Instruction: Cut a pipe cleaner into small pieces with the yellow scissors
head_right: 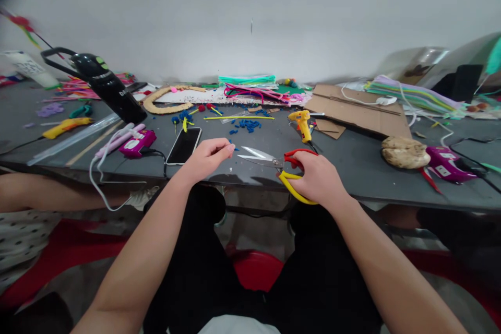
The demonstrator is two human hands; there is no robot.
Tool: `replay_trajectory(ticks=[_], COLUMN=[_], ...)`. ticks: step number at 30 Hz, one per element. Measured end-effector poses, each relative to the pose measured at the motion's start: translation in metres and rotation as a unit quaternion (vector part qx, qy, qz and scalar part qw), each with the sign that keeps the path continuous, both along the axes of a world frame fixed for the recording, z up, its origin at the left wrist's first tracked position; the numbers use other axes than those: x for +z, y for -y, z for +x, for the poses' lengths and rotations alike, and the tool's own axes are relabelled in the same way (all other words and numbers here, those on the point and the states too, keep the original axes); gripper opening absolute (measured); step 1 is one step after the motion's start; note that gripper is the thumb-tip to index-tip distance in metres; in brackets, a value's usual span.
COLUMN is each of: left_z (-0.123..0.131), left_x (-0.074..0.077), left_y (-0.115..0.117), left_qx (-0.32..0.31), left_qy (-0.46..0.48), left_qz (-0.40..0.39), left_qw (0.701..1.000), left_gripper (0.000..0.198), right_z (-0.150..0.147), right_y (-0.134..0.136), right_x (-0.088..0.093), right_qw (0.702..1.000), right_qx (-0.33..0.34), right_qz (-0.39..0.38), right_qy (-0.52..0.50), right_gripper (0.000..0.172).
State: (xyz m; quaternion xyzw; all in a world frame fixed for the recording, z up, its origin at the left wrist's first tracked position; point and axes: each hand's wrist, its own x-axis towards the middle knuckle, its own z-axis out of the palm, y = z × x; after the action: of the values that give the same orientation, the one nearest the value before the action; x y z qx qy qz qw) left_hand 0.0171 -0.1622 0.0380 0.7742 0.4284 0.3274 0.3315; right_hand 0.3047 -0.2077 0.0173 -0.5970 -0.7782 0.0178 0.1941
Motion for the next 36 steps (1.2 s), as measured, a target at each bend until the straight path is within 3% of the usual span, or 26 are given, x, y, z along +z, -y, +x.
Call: replay_trajectory(ticks=[8,21,36], left_z=[-0.0017,-0.0033,-0.0018], left_x=[-0.0032,-0.0072,-0.0075], left_y=[-0.0026,-0.0036,-0.0024], left_qx=[0.0,0.019,0.016], left_qy=[-0.014,-0.03,-0.039], left_qz=[0.015,0.037,0.038], left_qw=[1.0,0.999,0.998], left_gripper=[0.036,0.031,0.029], right_z=[0.0025,0.0016,0.001], right_y=[-0.0022,-0.0014,-0.0022], right_x=[-0.0053,-0.0075,-0.0088], right_qw=[0.998,0.998,0.997], right_qx=[0.003,-0.058,-0.063], right_qz=[-0.017,-0.036,-0.041], right_qy=[-0.055,0.015,0.026], right_gripper=[0.031,0.039,0.041])
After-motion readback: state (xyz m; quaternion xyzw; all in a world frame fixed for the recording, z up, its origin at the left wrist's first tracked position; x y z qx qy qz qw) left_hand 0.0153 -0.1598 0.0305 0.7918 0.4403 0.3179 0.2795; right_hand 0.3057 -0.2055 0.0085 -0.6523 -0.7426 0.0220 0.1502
